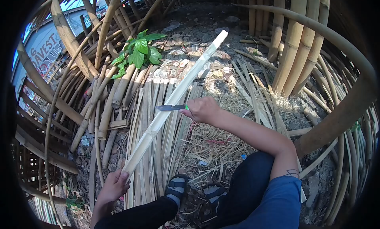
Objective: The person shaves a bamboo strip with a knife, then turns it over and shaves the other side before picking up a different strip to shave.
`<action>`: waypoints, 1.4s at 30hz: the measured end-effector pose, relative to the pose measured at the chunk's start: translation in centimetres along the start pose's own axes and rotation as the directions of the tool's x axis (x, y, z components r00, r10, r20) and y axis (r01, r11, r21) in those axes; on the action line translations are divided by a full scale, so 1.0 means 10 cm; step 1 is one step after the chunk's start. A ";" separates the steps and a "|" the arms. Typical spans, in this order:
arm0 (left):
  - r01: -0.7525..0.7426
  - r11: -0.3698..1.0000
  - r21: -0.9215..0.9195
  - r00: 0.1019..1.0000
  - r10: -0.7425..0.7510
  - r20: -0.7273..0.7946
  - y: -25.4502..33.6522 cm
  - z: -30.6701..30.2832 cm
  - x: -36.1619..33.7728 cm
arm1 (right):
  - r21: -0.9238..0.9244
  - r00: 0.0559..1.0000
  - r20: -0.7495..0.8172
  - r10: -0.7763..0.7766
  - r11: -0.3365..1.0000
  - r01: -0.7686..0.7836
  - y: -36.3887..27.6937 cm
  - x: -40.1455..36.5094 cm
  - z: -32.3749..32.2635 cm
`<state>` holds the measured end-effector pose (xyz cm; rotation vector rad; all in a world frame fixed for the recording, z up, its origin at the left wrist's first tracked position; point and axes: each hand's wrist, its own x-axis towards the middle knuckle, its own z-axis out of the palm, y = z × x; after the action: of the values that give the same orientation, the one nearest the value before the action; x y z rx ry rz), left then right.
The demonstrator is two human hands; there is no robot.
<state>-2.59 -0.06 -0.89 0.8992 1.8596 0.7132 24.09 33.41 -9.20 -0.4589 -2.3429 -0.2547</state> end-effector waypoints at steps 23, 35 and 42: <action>0.091 0.992 -0.090 0.996 -0.091 0.005 -0.03 0.03 -0.03 | 0.107 0.860 0.239 0.450 0.869 -0.484 0.07 -0.03 -0.08; 0.039 0.993 0.112 0.999 -0.039 -0.001 -0.24 -0.15 -0.10 | -0.072 0.912 0.100 0.398 0.917 -0.392 0.82 -0.38 -0.04; 0.026 0.987 0.161 0.999 -0.030 0.023 -0.23 -0.17 -0.14 | -0.256 0.874 0.174 0.454 0.878 -0.404 1.10 -0.40 -0.27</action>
<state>-4.35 -2.69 -1.29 0.9774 1.9243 0.5378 32.81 41.70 -9.45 -1.1568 -2.3633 -0.2481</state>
